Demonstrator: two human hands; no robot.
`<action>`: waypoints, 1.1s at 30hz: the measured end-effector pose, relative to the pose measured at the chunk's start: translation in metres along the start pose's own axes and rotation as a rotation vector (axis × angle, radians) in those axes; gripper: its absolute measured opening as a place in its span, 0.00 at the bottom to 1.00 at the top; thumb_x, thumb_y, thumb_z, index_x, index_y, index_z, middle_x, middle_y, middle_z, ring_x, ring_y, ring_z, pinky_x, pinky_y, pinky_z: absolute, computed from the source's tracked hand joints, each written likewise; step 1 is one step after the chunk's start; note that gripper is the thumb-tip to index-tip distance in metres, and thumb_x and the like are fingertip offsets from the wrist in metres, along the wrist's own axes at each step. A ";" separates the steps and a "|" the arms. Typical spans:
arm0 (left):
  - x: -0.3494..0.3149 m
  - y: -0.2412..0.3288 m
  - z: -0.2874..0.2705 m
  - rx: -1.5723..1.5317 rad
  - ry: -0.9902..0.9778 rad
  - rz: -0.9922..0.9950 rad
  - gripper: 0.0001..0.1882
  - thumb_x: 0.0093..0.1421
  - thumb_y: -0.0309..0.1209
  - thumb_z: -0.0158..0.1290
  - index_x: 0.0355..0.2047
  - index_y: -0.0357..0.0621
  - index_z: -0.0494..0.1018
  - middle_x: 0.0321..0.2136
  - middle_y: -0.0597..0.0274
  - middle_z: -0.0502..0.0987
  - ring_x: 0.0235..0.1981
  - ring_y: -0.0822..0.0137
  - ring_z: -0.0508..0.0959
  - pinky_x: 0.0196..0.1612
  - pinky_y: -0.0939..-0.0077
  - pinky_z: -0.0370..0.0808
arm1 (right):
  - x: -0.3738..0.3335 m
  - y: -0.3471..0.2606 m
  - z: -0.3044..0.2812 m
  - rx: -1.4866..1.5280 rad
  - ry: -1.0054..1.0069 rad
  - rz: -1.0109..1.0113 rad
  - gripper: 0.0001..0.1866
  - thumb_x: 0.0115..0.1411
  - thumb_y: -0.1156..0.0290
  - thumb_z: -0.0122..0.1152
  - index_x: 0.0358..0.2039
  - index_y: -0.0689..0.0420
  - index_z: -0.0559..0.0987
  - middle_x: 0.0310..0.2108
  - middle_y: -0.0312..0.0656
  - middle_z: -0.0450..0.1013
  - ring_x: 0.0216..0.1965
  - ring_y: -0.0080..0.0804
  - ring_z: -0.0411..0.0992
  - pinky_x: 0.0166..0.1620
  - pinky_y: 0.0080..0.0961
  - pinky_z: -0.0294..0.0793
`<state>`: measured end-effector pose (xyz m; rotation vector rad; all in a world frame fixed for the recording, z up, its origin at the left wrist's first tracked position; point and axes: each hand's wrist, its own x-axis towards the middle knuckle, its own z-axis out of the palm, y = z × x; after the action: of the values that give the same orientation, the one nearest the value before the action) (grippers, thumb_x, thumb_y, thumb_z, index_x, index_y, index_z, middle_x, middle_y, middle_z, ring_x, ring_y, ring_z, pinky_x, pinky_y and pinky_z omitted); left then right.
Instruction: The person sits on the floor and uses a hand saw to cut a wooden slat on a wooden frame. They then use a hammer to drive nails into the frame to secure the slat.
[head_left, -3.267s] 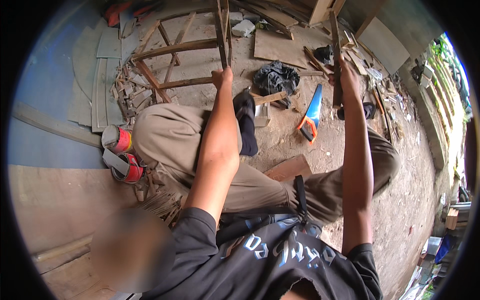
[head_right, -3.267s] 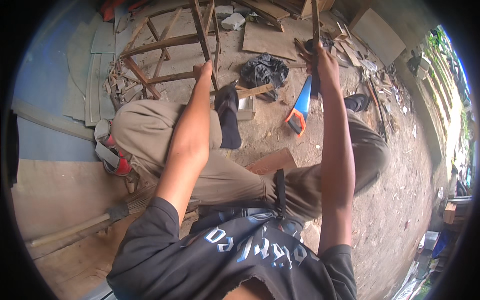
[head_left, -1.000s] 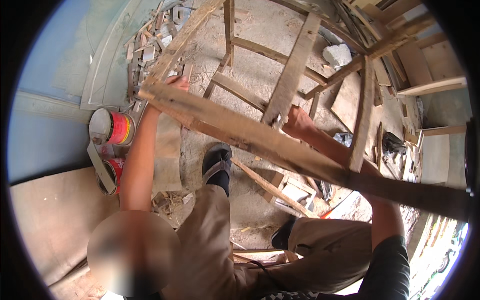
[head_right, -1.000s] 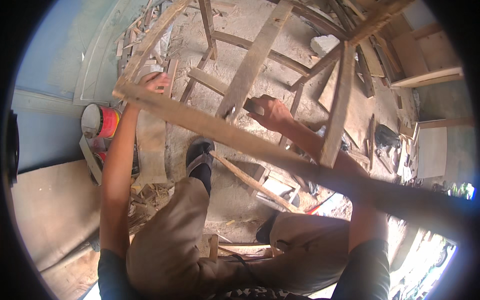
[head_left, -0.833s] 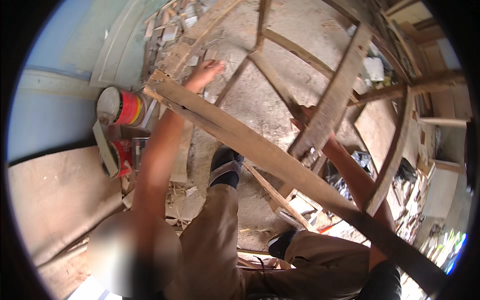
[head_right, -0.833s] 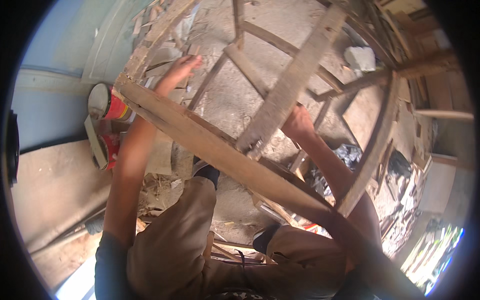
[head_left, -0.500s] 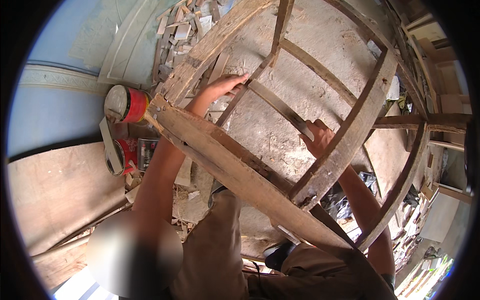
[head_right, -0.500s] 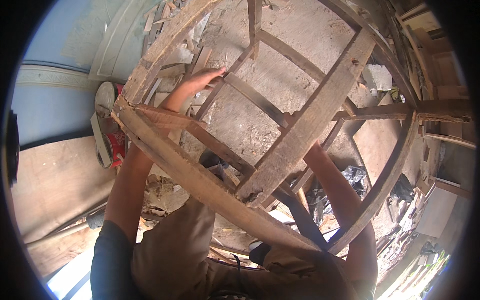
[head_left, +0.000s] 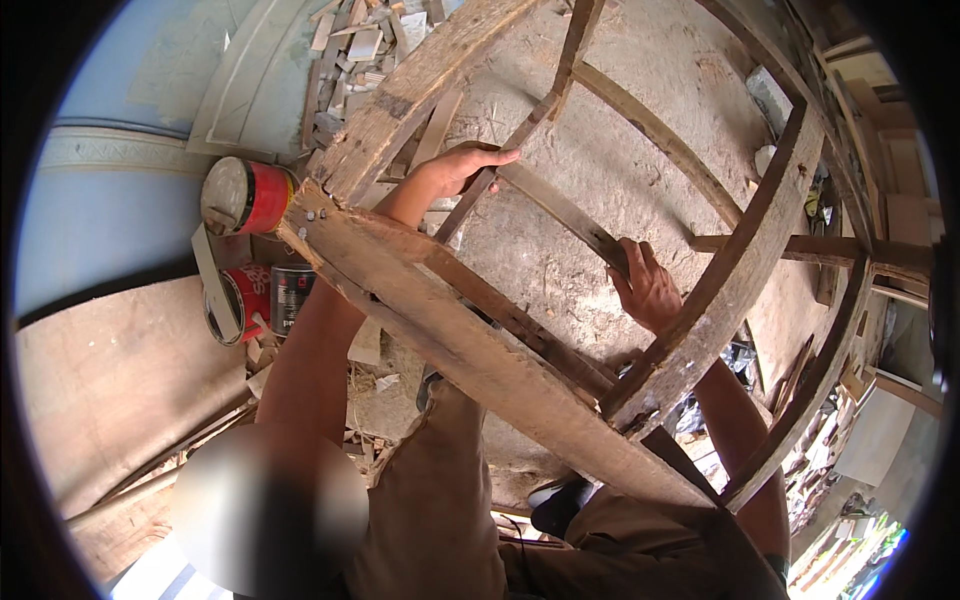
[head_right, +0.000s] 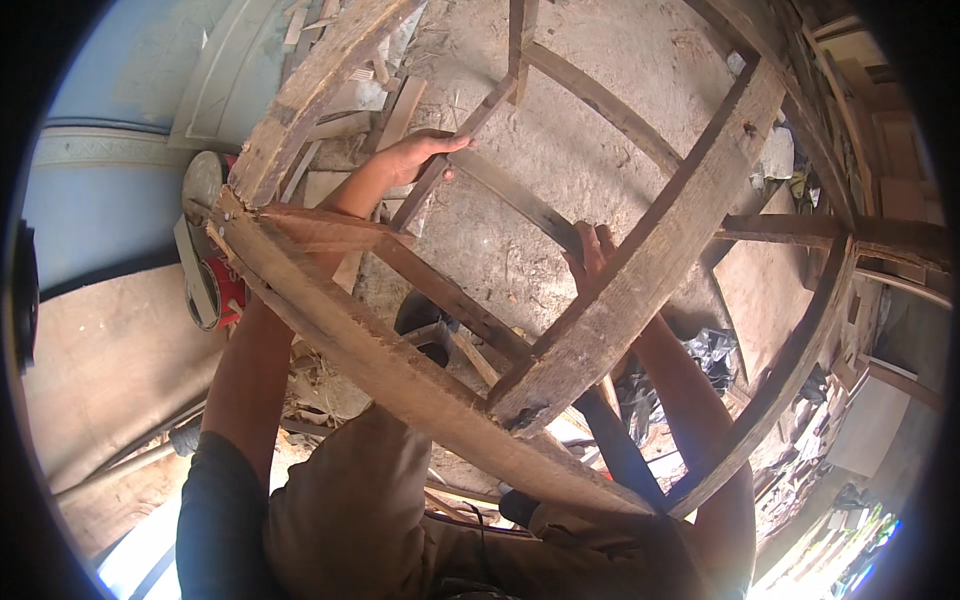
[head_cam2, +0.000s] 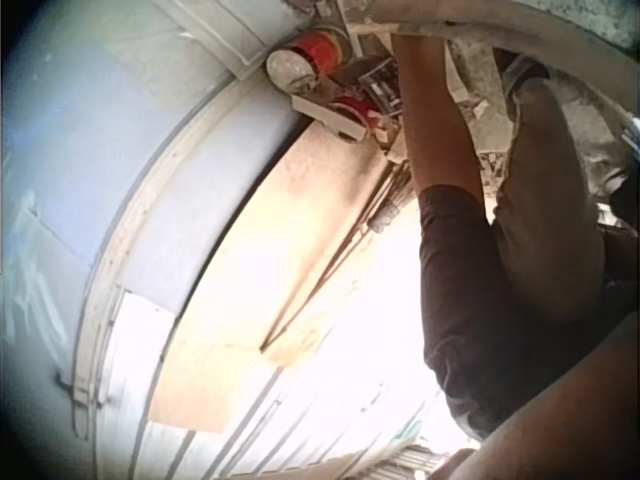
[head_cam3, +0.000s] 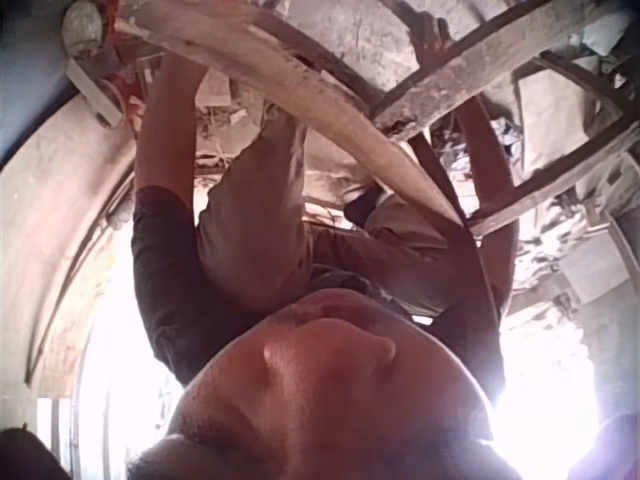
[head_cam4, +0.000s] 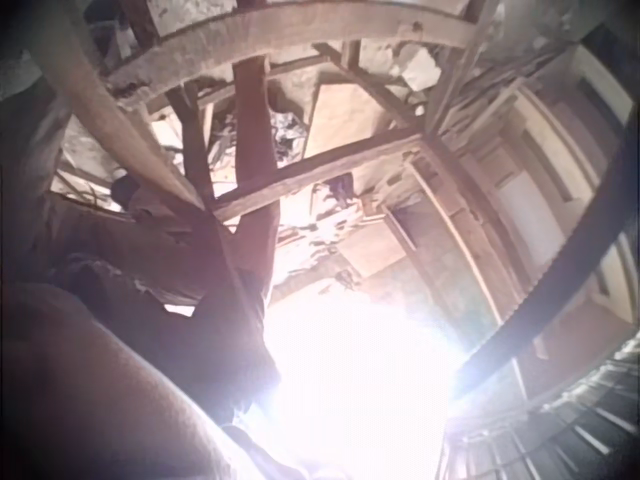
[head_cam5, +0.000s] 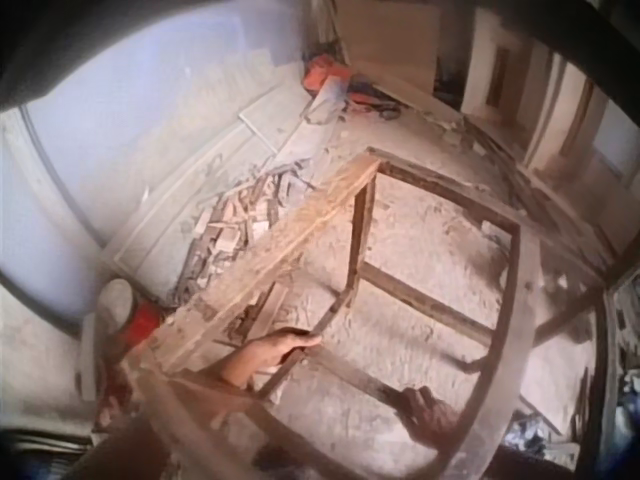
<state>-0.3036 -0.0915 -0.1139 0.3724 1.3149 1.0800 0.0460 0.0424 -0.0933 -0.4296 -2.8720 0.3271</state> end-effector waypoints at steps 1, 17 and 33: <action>0.000 -0.001 0.000 -0.003 -0.013 0.017 0.32 0.54 0.52 0.62 0.45 0.34 0.72 0.35 0.61 0.71 0.25 0.72 0.71 0.31 0.79 0.70 | 0.000 0.002 0.002 0.051 0.035 -0.042 0.29 0.62 0.58 0.58 0.59 0.58 0.65 0.47 0.54 0.73 0.35 0.49 0.76 0.36 0.37 0.77; -0.013 -0.013 0.017 -0.182 0.123 -0.047 0.27 0.61 0.48 0.56 0.43 0.33 0.67 0.28 0.64 0.69 0.26 0.73 0.71 0.31 0.75 0.72 | -0.019 0.020 -0.002 0.095 0.024 0.029 0.31 0.61 0.51 0.58 0.60 0.52 0.65 0.41 0.48 0.76 0.34 0.43 0.77 0.38 0.39 0.77; -0.008 -0.019 -0.007 -0.269 -0.060 -0.143 0.25 0.63 0.46 0.54 0.38 0.32 0.65 0.24 0.64 0.65 0.24 0.73 0.67 0.27 0.76 0.65 | 0.019 -0.007 -0.026 0.161 -0.037 -0.046 0.37 0.55 0.62 0.64 0.62 0.55 0.60 0.51 0.51 0.64 0.53 0.48 0.66 0.56 0.42 0.66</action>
<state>-0.3005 -0.1099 -0.1256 0.1071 1.1081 1.0994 0.0326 0.0462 -0.0633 -0.3303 -2.8577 0.5587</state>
